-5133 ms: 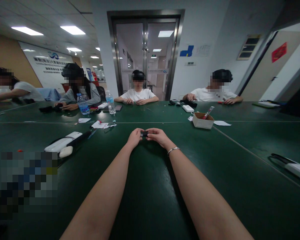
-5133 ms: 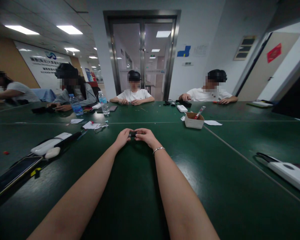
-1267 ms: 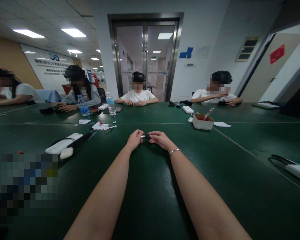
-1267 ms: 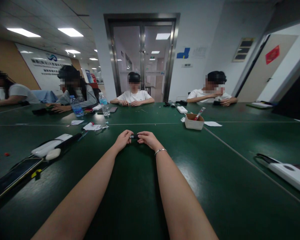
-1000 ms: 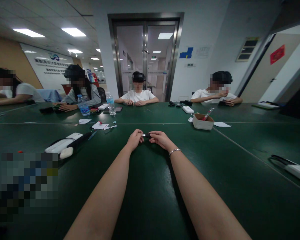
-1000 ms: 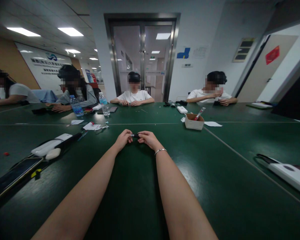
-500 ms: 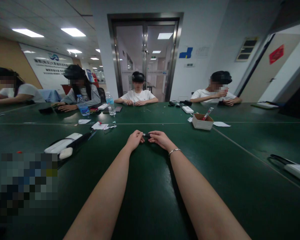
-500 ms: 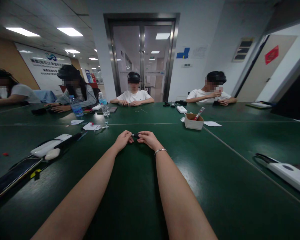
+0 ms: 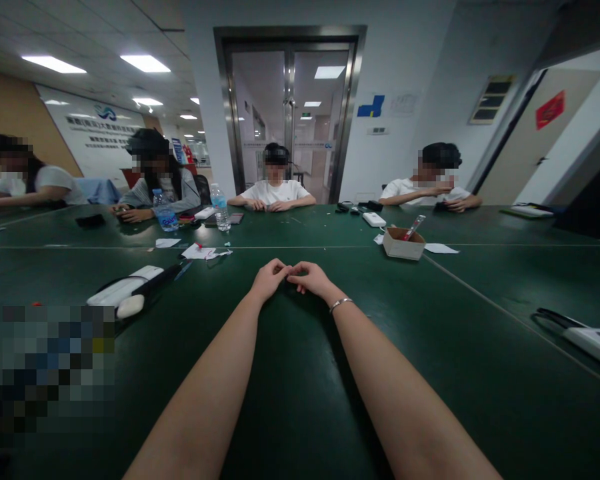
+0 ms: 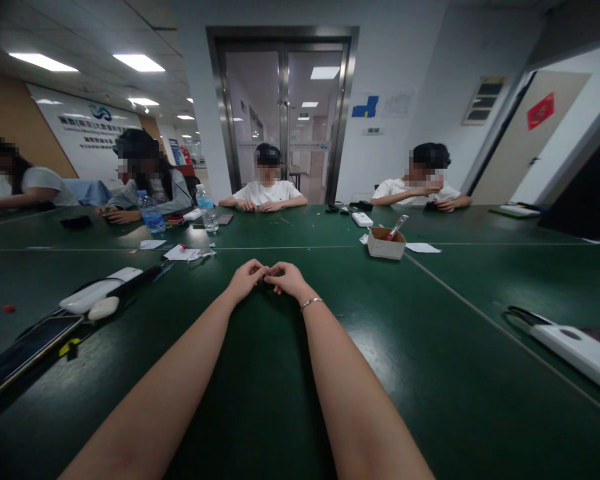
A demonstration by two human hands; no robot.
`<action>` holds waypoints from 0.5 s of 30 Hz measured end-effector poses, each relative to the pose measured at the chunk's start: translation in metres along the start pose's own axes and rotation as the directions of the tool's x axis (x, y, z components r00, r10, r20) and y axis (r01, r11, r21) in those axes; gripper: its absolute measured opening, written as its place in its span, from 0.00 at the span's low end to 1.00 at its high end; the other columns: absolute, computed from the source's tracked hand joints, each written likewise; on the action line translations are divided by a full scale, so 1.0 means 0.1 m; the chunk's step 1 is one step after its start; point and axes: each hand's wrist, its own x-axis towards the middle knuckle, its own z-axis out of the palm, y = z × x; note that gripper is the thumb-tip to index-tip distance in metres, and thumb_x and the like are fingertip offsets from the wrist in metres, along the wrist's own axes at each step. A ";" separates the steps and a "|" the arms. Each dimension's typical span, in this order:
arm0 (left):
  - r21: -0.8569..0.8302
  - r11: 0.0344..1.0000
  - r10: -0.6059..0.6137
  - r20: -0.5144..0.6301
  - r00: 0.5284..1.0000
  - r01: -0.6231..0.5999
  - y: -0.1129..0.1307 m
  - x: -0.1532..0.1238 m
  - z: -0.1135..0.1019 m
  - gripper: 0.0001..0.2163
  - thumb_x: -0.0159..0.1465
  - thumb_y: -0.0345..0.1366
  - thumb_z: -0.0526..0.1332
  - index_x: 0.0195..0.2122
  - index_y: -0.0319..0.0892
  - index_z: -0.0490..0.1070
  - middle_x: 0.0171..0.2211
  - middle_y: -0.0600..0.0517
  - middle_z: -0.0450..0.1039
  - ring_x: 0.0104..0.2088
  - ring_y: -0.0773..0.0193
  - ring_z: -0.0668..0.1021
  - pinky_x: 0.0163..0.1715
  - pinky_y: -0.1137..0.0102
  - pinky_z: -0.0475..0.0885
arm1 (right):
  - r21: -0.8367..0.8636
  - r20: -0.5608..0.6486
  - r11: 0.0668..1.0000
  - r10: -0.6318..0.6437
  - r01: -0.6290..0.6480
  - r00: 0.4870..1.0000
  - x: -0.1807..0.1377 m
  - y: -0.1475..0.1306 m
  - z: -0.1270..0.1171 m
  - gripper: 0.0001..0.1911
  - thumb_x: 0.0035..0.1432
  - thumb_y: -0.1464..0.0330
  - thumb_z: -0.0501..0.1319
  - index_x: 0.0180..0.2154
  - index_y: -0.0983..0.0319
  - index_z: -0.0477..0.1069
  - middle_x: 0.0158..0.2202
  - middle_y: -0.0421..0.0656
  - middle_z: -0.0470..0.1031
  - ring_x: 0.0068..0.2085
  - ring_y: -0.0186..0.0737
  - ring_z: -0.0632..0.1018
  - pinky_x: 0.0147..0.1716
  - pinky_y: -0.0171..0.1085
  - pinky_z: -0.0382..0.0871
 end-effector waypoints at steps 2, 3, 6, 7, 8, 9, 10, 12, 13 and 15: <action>-0.001 1.000 0.014 0.030 0.999 -0.014 -0.01 -0.01 0.01 0.16 0.55 0.50 0.61 0.29 0.41 0.68 0.27 0.53 0.71 0.29 0.66 0.72 0.27 0.74 0.66 | 0.041 -0.014 0.999 -0.019 0.019 1.000 -0.01 -0.01 0.02 0.12 0.47 0.73 0.68 0.32 0.66 0.66 0.25 0.39 0.73 0.16 0.25 0.71 0.12 0.23 0.65; -0.009 1.000 0.004 0.037 0.999 -0.004 -0.01 0.00 0.02 0.16 0.54 0.50 0.61 0.29 0.41 0.68 0.28 0.52 0.71 0.29 0.65 0.72 0.27 0.73 0.66 | 0.070 -0.014 0.997 -0.020 0.021 1.000 -0.02 -0.01 0.03 0.12 0.48 0.72 0.68 0.32 0.66 0.66 0.24 0.39 0.73 0.16 0.26 0.72 0.12 0.24 0.66; -0.046 0.992 -0.117 0.013 0.993 0.118 0.09 0.06 0.02 0.16 0.53 0.48 0.63 0.32 0.40 0.68 0.31 0.49 0.72 0.30 0.64 0.73 0.28 0.73 0.66 | 0.147 0.011 0.989 0.002 -0.004 1.000 -0.04 0.00 0.05 0.13 0.47 0.73 0.69 0.29 0.65 0.64 0.22 0.39 0.73 0.19 0.30 0.75 0.16 0.26 0.70; -0.037 0.986 -0.159 0.017 0.987 0.160 0.17 0.07 0.00 0.16 0.52 0.47 0.64 0.34 0.40 0.68 0.33 0.48 0.72 0.31 0.63 0.74 0.29 0.72 0.67 | 0.166 0.021 0.986 0.006 -0.009 1.000 -0.05 0.00 0.05 0.13 0.47 0.73 0.69 0.29 0.65 0.64 0.22 0.39 0.73 0.20 0.30 0.75 0.17 0.26 0.71; -0.010 0.984 -0.180 0.029 0.983 0.181 0.29 0.08 -0.03 0.17 0.52 0.47 0.64 0.35 0.40 0.68 0.33 0.47 0.72 0.31 0.62 0.74 0.29 0.72 0.67 | 0.181 0.035 0.983 0.009 -0.015 0.999 -0.07 0.00 0.03 0.14 0.46 0.72 0.69 0.29 0.65 0.63 0.22 0.39 0.73 0.20 0.31 0.76 0.18 0.27 0.72; 0.038 0.986 -0.163 0.062 0.985 0.161 0.44 0.06 -0.07 0.18 0.51 0.48 0.65 0.34 0.40 0.69 0.33 0.46 0.73 0.32 0.61 0.74 0.30 0.71 0.68 | 0.191 0.053 0.981 0.015 -0.025 0.998 -0.10 -0.01 0.00 0.14 0.46 0.72 0.70 0.29 0.65 0.63 0.22 0.39 0.73 0.21 0.32 0.77 0.19 0.27 0.73; 0.097 0.991 -0.103 0.117 0.988 0.092 0.61 0.00 -0.12 0.18 0.49 0.48 0.66 0.33 0.40 0.70 0.33 0.46 0.73 0.33 0.60 0.74 0.32 0.70 0.68 | 0.196 0.068 0.980 0.026 -0.039 0.997 -0.15 -0.02 -0.05 0.15 0.45 0.72 0.70 0.29 0.65 0.64 0.22 0.39 0.74 0.22 0.32 0.77 0.20 0.28 0.73; 0.162 0.976 0.110 0.187 0.976 -0.142 0.98 -0.29 -0.28 0.17 0.48 0.49 0.66 0.33 0.43 0.72 0.34 0.47 0.73 0.35 0.57 0.75 0.36 0.68 0.70 | 0.187 0.081 0.979 0.066 -0.080 0.995 -0.31 -0.06 -0.22 0.15 0.44 0.71 0.71 0.30 0.65 0.65 0.22 0.40 0.74 0.22 0.32 0.77 0.22 0.28 0.73; 0.163 0.954 0.214 0.218 0.952 -0.252 1.15 -0.53 -0.37 0.15 0.50 0.48 0.64 0.35 0.45 0.73 0.35 0.47 0.74 0.37 0.56 0.75 0.38 0.66 0.70 | 0.178 0.068 0.978 0.095 -0.105 0.993 -0.43 -0.09 -0.34 0.16 0.43 0.71 0.71 0.31 0.65 0.65 0.23 0.40 0.74 0.22 0.32 0.77 0.22 0.28 0.73; 0.188 0.910 0.334 0.194 0.922 -0.370 1.39 -1.16 -0.58 0.13 0.51 0.46 0.62 0.37 0.51 0.73 0.37 0.49 0.75 0.40 0.54 0.75 0.41 0.62 0.72 | 0.150 0.040 0.976 0.151 -0.155 0.988 -0.75 -0.16 -0.62 0.17 0.42 0.71 0.72 0.32 0.65 0.66 0.27 0.43 0.75 0.24 0.33 0.77 0.24 0.29 0.74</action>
